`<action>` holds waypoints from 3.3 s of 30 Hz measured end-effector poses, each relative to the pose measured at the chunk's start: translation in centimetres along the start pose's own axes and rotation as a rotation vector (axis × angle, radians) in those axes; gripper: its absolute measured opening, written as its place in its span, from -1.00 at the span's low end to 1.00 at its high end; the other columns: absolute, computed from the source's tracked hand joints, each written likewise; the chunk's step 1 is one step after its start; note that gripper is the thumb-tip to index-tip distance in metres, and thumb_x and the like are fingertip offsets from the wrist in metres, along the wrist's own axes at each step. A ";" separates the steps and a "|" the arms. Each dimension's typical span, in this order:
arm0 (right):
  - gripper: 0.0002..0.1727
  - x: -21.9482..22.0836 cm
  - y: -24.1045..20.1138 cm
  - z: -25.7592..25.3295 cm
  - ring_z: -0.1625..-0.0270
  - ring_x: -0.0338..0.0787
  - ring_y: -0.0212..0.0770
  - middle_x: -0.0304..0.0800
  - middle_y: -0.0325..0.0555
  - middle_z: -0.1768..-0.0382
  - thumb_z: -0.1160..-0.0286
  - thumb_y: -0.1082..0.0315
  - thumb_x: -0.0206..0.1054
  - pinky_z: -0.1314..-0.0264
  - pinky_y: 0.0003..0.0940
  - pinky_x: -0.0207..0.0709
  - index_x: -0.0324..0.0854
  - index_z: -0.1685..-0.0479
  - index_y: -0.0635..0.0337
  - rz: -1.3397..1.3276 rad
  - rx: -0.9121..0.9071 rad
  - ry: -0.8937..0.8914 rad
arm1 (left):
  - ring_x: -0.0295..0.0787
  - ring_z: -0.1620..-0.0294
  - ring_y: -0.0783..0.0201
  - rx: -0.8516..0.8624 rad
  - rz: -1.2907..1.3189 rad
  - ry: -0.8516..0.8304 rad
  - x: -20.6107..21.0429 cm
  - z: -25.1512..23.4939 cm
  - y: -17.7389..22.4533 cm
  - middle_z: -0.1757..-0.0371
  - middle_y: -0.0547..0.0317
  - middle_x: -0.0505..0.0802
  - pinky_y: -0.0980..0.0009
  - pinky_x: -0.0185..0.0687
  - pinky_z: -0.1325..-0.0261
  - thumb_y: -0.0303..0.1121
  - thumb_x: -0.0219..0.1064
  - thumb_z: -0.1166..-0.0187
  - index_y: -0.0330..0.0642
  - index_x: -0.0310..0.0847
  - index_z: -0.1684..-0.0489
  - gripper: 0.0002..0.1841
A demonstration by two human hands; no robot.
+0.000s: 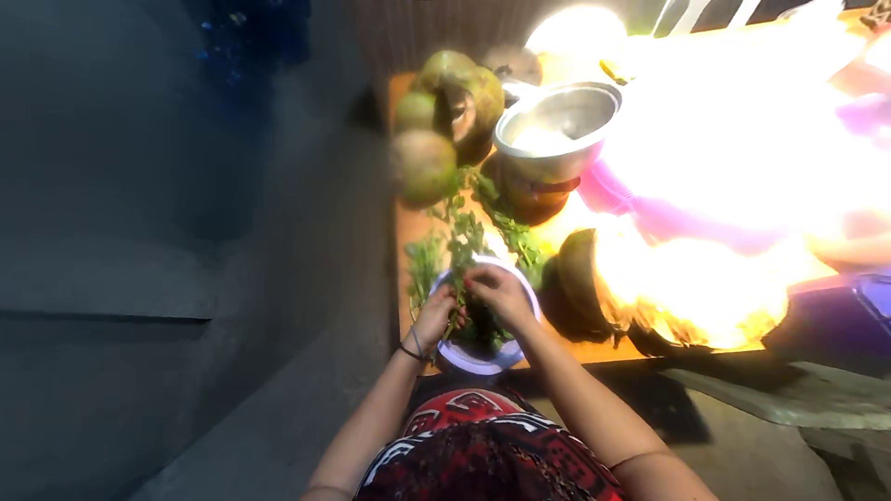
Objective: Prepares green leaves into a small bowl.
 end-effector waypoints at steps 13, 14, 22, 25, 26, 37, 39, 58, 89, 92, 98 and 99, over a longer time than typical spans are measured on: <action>-0.81 0.5 -0.8 0.8 0.24 0.79 -0.41 0.84 -0.19 0.15 -0.54 0.53 0.39 0.12 -0.45 0.74 0.74 -0.05 0.22 -0.045 -0.031 0.081 | 0.53 0.63 0.50 0.097 0.019 0.131 -1.7 0.3 0.4 0.45 0.20 0.76 0.63 0.44 0.57 -0.32 0.09 -0.85 -0.18 0.65 -0.23 -0.74; -0.78 0.7 -0.7 1.0 0.23 0.78 -0.37 0.83 -0.16 0.13 -0.55 0.52 0.37 0.11 -0.42 0.73 0.71 -0.11 0.20 -0.044 -0.009 0.075 | 0.49 0.63 0.51 0.093 0.016 0.138 -1.9 0.2 0.3 0.45 0.23 0.73 0.63 0.41 0.57 -0.33 0.10 -0.85 -0.19 0.66 -0.20 -0.75; -0.78 0.7 0.1 -0.2 0.33 0.76 -0.43 0.82 -0.25 0.25 -0.50 0.49 0.44 0.26 -0.50 0.70 0.67 -0.07 0.15 -0.198 0.127 0.081 | 0.45 0.67 0.56 0.185 -0.038 0.101 -1.6 0.4 1.1 0.59 0.27 0.70 0.66 0.35 0.57 -0.44 0.25 -0.73 -0.28 0.66 -0.14 -0.82; -0.73 0.5 0.0 -0.2 0.33 0.79 -0.32 0.81 -0.14 0.26 -0.40 0.49 0.54 0.24 -0.39 0.75 0.66 -0.04 0.22 -0.084 0.137 0.080 | 0.54 0.64 0.52 0.194 -0.098 0.091 -1.4 0.4 1.3 0.53 0.22 0.77 0.63 0.44 0.53 -0.45 0.31 -0.70 -0.28 0.67 -0.15 -0.81; -0.75 0.5 -0.1 -0.2 0.31 0.78 -0.34 0.82 -0.15 0.25 -0.41 0.50 0.52 0.23 -0.41 0.73 0.67 -0.02 0.22 -0.067 0.131 0.085 | 0.59 0.61 0.50 0.186 -0.109 0.088 -1.3 0.4 1.5 0.50 0.21 0.79 0.62 0.50 0.51 -0.45 0.30 -0.71 -0.28 0.66 -0.15 -0.81; -0.89 0.8 0.8 0.1 0.37 0.74 -0.39 0.80 -0.18 0.35 -0.44 0.45 0.53 0.24 -0.43 0.70 0.73 0.18 0.24 -0.073 0.148 0.094 | 0.61 0.61 0.45 0.142 -0.046 0.118 -1.7 0.1 1.5 0.36 0.13 0.83 0.57 0.57 0.53 -0.54 0.37 -0.61 -0.29 0.75 -0.01 -0.87; -0.90 1.0 0.2 0.4 0.37 0.74 -0.38 0.81 -0.19 0.36 -0.41 0.45 0.55 0.24 -0.42 0.70 0.75 0.23 0.23 -0.018 0.094 0.100 | 0.63 0.60 0.44 0.126 -0.018 0.124 -1.6 0.2 1.5 0.36 0.12 0.83 0.56 0.60 0.51 -0.58 0.37 -0.60 -0.30 0.74 -0.01 -0.86; -0.85 1.9 0.5 0.8 0.24 0.88 -0.27 0.91 -0.09 0.20 -0.50 0.62 0.38 0.03 -0.33 0.82 0.79 0.09 0.27 -0.382 0.122 0.113 | 0.66 0.53 0.44 0.090 0.341 0.144 -2.3 -0.1 1.5 0.32 0.16 0.79 0.60 0.59 0.52 -0.49 0.19 -0.74 -0.14 0.60 0.00 -0.90; -0.84 0.7 -0.1 0.4 0.19 0.85 -0.38 0.91 -0.20 0.19 -0.68 0.47 0.27 0.03 -0.46 0.76 0.80 0.09 0.19 -0.400 0.156 0.216 | 0.64 0.43 0.46 0.030 0.414 0.084 -2.1 -0.2 1.4 0.20 0.19 0.81 0.60 0.56 0.41 -0.54 0.11 -0.74 -0.15 0.68 -0.03 -0.80; -0.86 0.5 -0.1 0.3 0.24 0.82 -0.45 0.89 -0.26 0.22 -0.66 0.45 0.29 0.13 -0.54 0.72 0.79 0.11 0.15 -0.346 0.122 0.208 | 0.64 0.42 0.46 0.057 0.390 0.092 -2.3 -0.3 1.5 0.20 0.21 0.82 0.61 0.55 0.41 -0.59 0.15 -0.70 -0.15 0.72 0.00 -0.78; -0.86 0.4 -0.9 0.0 0.17 0.79 -0.47 0.81 -0.29 0.16 -0.63 0.47 0.27 0.03 -0.53 0.71 0.67 -0.04 0.17 -0.316 0.076 0.237 | 0.66 0.38 0.46 0.040 0.286 0.091 -1.6 -0.2 0.9 0.14 0.19 0.83 0.59 0.56 0.41 -0.59 0.23 -0.66 -0.21 0.71 -0.04 -0.83; -0.88 0.4 -0.9 -0.2 0.19 0.79 -0.46 0.80 -0.29 0.20 -0.59 0.51 0.30 0.04 -0.52 0.72 0.66 0.02 0.18 -0.329 0.075 0.243 | 0.66 0.39 0.47 0.036 0.287 0.089 -1.5 -0.1 0.9 0.14 0.18 0.83 0.60 0.55 0.41 -0.58 0.23 -0.67 -0.22 0.71 -0.03 -0.83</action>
Point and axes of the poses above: each hand's wrist, its own z-axis away from the middle knuckle, its own x-axis out of the palm, y = z × x, the point moved 7 cm from there along -z, towards the middle knuckle
